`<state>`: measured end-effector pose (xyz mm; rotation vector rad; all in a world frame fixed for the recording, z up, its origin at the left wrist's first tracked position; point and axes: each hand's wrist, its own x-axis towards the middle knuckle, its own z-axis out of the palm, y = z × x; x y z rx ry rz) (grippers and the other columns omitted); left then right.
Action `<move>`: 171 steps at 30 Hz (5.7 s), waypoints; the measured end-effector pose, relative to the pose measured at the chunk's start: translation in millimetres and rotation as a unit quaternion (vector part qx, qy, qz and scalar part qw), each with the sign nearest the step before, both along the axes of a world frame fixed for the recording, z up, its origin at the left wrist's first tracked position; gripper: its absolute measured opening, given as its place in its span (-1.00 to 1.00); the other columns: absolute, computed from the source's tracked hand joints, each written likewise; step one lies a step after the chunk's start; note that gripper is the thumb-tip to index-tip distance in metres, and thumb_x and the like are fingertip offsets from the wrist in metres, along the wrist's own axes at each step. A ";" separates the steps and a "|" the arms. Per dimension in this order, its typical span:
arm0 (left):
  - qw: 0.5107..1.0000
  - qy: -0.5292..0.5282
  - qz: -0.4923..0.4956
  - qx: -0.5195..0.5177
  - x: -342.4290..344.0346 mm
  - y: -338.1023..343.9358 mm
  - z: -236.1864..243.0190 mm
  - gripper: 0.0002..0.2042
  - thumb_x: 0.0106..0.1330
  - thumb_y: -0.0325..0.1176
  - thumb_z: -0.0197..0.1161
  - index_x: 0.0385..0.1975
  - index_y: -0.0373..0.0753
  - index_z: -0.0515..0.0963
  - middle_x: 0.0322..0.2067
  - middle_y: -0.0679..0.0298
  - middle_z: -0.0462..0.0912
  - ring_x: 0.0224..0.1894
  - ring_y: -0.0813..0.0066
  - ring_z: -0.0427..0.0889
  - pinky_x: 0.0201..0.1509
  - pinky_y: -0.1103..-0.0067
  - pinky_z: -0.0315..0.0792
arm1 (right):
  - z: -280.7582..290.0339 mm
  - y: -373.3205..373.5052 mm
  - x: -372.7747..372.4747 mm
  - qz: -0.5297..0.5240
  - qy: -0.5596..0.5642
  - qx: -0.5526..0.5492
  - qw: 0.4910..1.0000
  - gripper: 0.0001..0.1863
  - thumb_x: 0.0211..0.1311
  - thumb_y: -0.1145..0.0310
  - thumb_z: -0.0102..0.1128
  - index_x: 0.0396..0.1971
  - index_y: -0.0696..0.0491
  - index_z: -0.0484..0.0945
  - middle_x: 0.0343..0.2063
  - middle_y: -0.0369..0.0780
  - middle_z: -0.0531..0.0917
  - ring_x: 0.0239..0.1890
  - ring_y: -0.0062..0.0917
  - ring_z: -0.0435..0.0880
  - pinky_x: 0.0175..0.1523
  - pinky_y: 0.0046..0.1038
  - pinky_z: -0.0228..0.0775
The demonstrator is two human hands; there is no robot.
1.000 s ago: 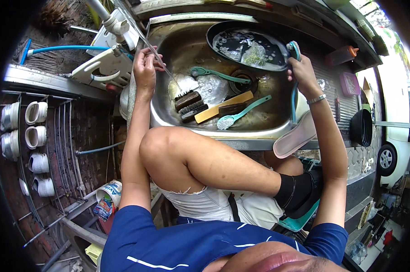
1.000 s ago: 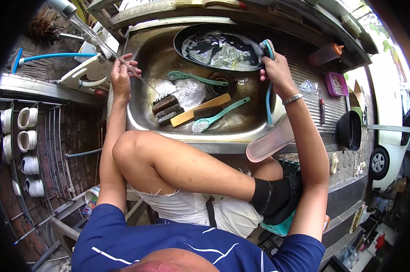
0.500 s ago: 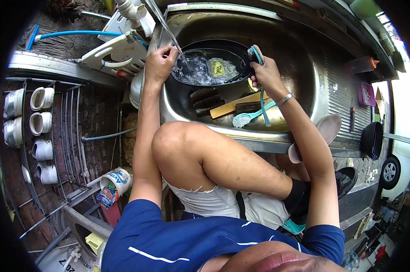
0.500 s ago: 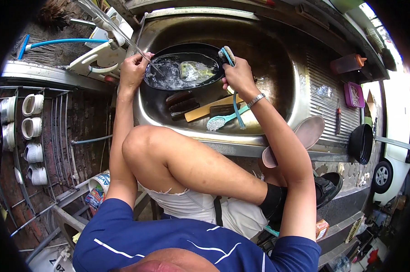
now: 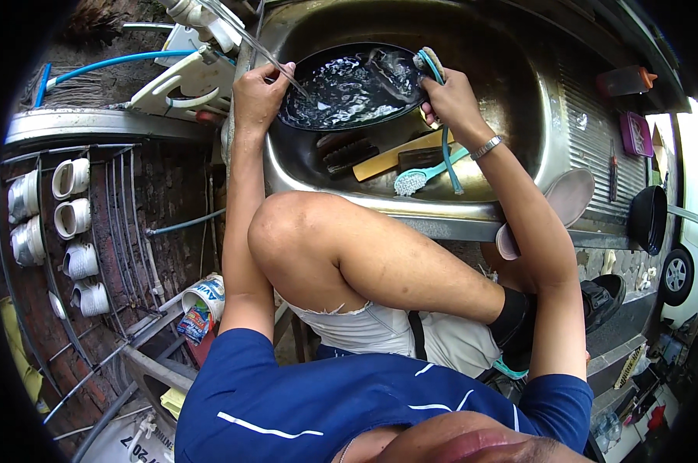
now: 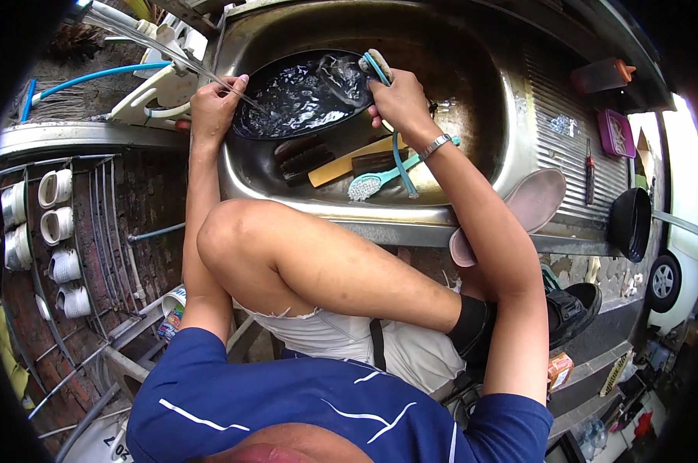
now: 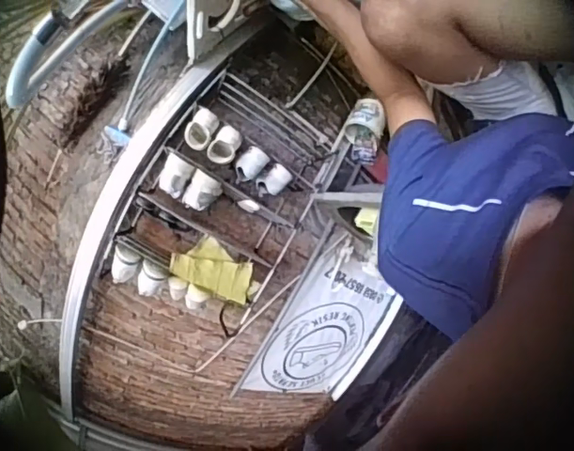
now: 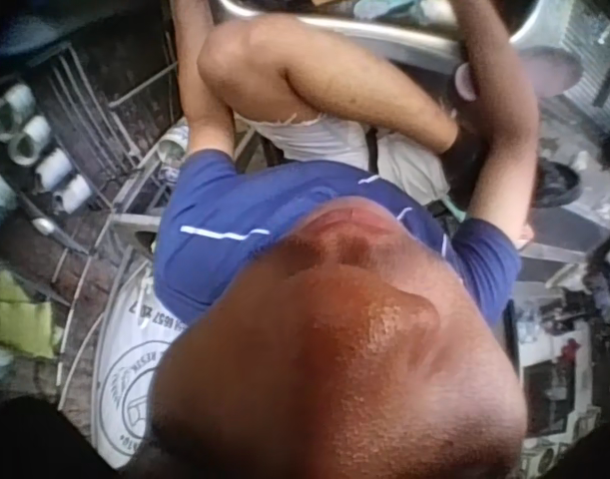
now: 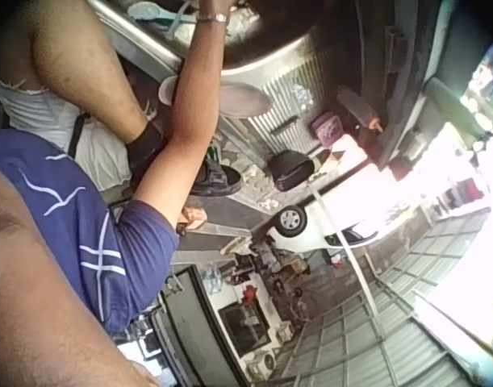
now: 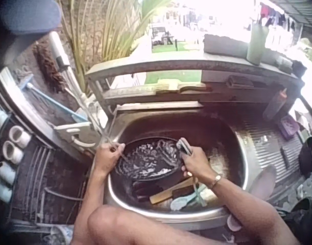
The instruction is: Cleaning shoe insoles with a brush and soapy water at a sink.
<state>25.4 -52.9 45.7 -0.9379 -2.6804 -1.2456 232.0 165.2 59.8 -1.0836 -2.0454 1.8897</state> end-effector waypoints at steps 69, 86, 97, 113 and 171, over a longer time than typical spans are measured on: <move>1.000 0.020 -0.002 -0.011 -1.4 -0.3 -7.2 -0.69 0.26 -0.09 0.40 -0.28 -0.24 0.75 -0.53 0.15 0.73 -0.48 0.43 0.71 -0.35 0.53 0.52 | -8.2 10.9 1.4 0.074 -0.070 0.154 0.983 -0.78 0.28 0.36 0.07 -0.23 0.14 0.62 -0.60 -0.19 0.69 -0.54 -0.48 0.72 -0.20 -0.37 0.54; 1.000 0.026 -0.001 -0.015 -1.7 -1.0 -6.2 -0.69 0.25 -0.09 0.40 -0.28 -0.24 0.75 -0.53 0.13 0.73 -0.48 0.43 0.71 -0.35 0.52 0.52 | -9.7 3.9 0.3 0.075 0.022 0.031 0.996 -0.70 0.45 0.46 -0.08 0.03 0.33 0.45 -0.25 -0.08 0.67 -0.30 -0.41 0.76 -0.25 -0.43 0.75; 0.998 -0.048 -0.009 0.035 2.6 0.3 -1.0 -0.61 0.29 -0.12 0.36 -0.03 -0.29 0.66 -0.31 0.12 0.76 -0.28 0.45 0.72 -0.15 0.56 0.53 | -4.1 4.4 -0.4 0.058 0.064 0.002 0.996 -0.74 0.44 0.52 -0.11 -0.06 0.41 0.43 -0.25 -0.02 0.68 -0.35 -0.33 0.79 -0.30 -0.47 0.77; 0.684 -0.266 -0.002 0.679 14.5 -1.4 106.7 -0.32 0.14 -0.32 0.10 0.28 -0.53 0.16 0.30 -0.07 0.22 0.46 0.05 0.11 0.57 0.09 -0.21 | 23.5 -1.4 3.9 0.030 0.105 -0.052 0.993 -0.74 0.33 0.61 -0.16 -0.11 0.42 0.46 -0.23 0.00 0.66 -0.29 -0.25 0.77 -0.23 -0.34 0.78; 0.867 -0.032 -0.446 -0.220 232.7 71.4 74.9 -0.53 0.42 -0.09 0.11 0.14 -0.33 0.42 -0.12 -0.10 0.65 -0.04 -0.04 0.63 0.08 0.18 0.49 | 53.1 227.4 267.4 -0.334 -0.182 0.260 0.888 -0.63 0.35 0.22 0.19 -0.46 0.28 0.55 -0.49 -0.11 0.62 -0.60 -0.45 0.67 -0.53 -0.46 0.60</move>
